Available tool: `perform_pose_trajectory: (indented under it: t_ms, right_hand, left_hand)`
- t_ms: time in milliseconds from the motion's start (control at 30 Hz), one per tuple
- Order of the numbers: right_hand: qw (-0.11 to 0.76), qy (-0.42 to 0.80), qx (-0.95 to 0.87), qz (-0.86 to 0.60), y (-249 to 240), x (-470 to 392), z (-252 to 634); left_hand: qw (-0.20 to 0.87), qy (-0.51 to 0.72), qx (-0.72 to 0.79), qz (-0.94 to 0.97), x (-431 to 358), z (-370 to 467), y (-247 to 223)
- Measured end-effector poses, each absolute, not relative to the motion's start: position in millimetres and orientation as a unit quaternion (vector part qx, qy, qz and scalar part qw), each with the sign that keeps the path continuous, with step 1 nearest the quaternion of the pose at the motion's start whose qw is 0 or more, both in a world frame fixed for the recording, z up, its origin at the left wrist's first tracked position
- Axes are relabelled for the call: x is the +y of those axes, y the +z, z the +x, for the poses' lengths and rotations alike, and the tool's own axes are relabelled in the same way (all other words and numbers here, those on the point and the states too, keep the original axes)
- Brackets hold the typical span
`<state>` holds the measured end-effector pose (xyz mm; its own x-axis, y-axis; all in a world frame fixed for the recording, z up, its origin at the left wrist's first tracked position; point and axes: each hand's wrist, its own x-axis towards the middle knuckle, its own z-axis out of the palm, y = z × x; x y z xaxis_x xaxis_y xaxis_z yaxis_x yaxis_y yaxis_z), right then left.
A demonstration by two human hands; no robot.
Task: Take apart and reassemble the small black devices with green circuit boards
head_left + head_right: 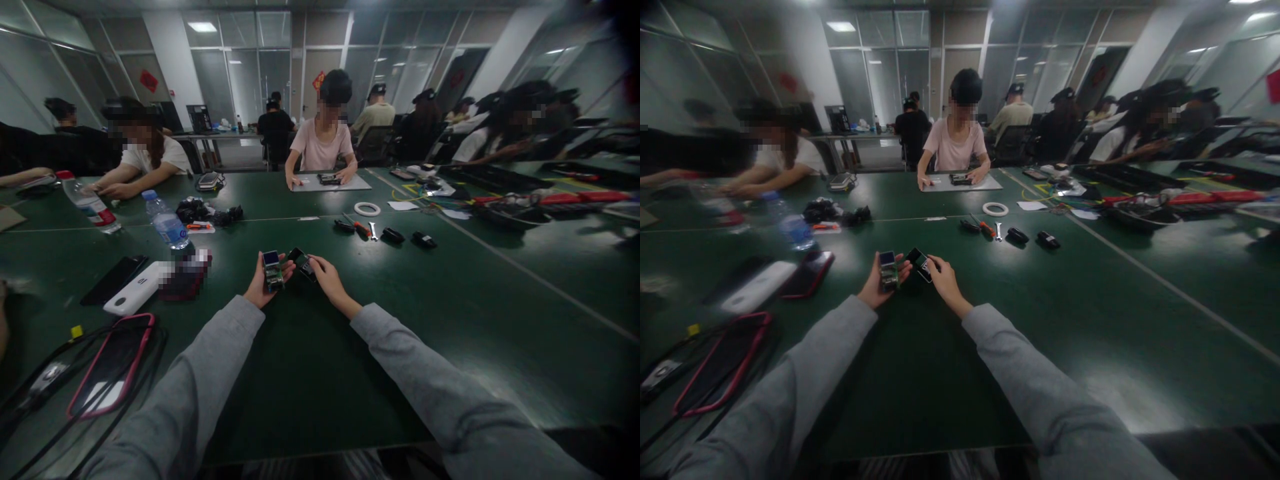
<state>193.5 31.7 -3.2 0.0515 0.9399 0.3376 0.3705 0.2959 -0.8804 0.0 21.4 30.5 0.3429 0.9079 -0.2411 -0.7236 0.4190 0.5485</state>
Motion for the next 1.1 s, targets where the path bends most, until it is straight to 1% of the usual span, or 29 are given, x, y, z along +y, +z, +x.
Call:
perform_pose_trajectory:
  t_ms: [233,367,433,533,600,667,800,933,1033,1100]
  right_hand:
    - [0.488,0.229,-0.631,-0.557,-3,40,202]
    - [0.510,0.178,-0.617,-0.572,8,37,205]
    - [0.517,0.133,-0.643,-0.549,18,30,200]
    - [0.471,0.073,-0.728,-0.493,31,18,187]
    - [0.430,0.054,-0.762,-0.481,36,13,178]
    - [0.412,0.047,-0.769,-0.486,37,11,173]
    - [0.427,0.080,-0.751,-0.498,39,14,176]
    - [0.477,0.150,-0.714,-0.489,48,20,180]
    - [0.528,0.277,-0.658,-0.459,56,20,174]
    - [0.541,0.381,-0.617,-0.425,59,17,165]
  left_hand:
    - [0.802,0.499,0.252,0.208,21,1,28]
    - [0.797,0.494,0.257,0.235,20,1,28]
    - [0.795,0.489,0.261,0.246,20,1,28]
    - [0.794,0.482,0.269,0.257,20,2,28]
    - [0.793,0.479,0.270,0.262,21,3,28]
    - [0.791,0.477,0.273,0.268,20,4,27]
    - [0.788,0.467,0.287,0.282,19,5,28]
    - [0.778,0.468,0.302,0.290,20,4,27]
    - [0.768,0.468,0.320,0.296,21,3,24]
    - [0.767,0.463,0.329,0.298,22,2,21]
